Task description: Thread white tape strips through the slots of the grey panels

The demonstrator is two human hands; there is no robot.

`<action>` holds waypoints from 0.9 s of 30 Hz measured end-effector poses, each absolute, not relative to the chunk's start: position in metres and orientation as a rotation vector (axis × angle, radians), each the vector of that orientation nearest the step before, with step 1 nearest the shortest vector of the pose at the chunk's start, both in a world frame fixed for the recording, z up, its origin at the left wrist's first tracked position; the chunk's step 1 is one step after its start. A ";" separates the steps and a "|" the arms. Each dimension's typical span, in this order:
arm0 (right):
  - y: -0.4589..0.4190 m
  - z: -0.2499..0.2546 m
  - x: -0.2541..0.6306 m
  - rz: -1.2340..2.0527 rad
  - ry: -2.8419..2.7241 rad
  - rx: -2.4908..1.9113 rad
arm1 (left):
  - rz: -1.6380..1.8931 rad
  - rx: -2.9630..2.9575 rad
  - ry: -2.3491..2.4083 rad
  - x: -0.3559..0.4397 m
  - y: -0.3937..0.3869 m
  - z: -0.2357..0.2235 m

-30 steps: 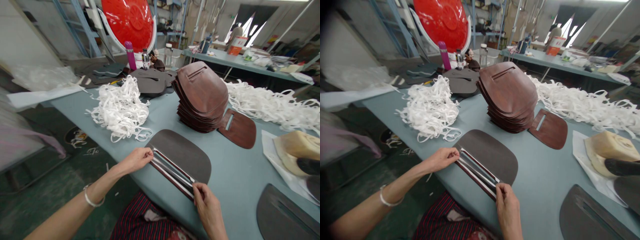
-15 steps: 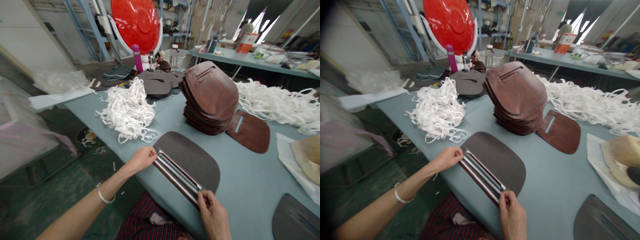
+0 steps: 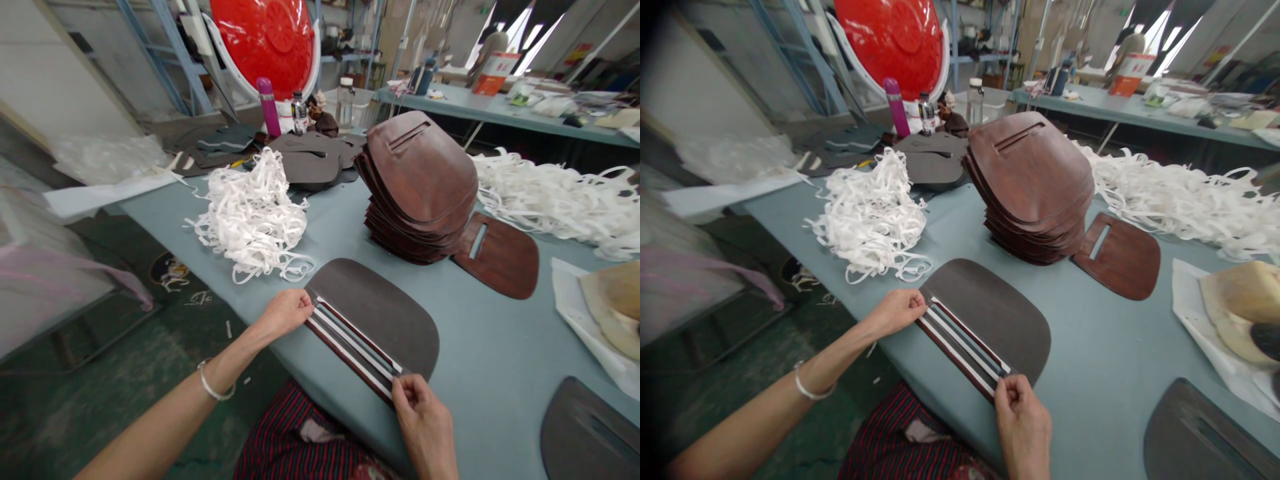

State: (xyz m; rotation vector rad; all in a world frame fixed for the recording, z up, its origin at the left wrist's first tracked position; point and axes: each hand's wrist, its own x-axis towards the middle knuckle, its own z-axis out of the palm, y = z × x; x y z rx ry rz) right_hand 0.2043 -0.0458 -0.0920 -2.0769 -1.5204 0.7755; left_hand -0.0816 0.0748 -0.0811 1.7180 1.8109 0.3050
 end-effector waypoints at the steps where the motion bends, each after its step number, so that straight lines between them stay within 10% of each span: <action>1: -0.046 -0.091 0.204 0.805 -1.503 -2.058 | 0.298 1.715 1.814 -0.082 0.075 -0.081; 27: -0.043 -0.077 0.196 0.653 -1.537 -2.288 | 0.031 2.690 1.722 -0.052 -0.002 -0.081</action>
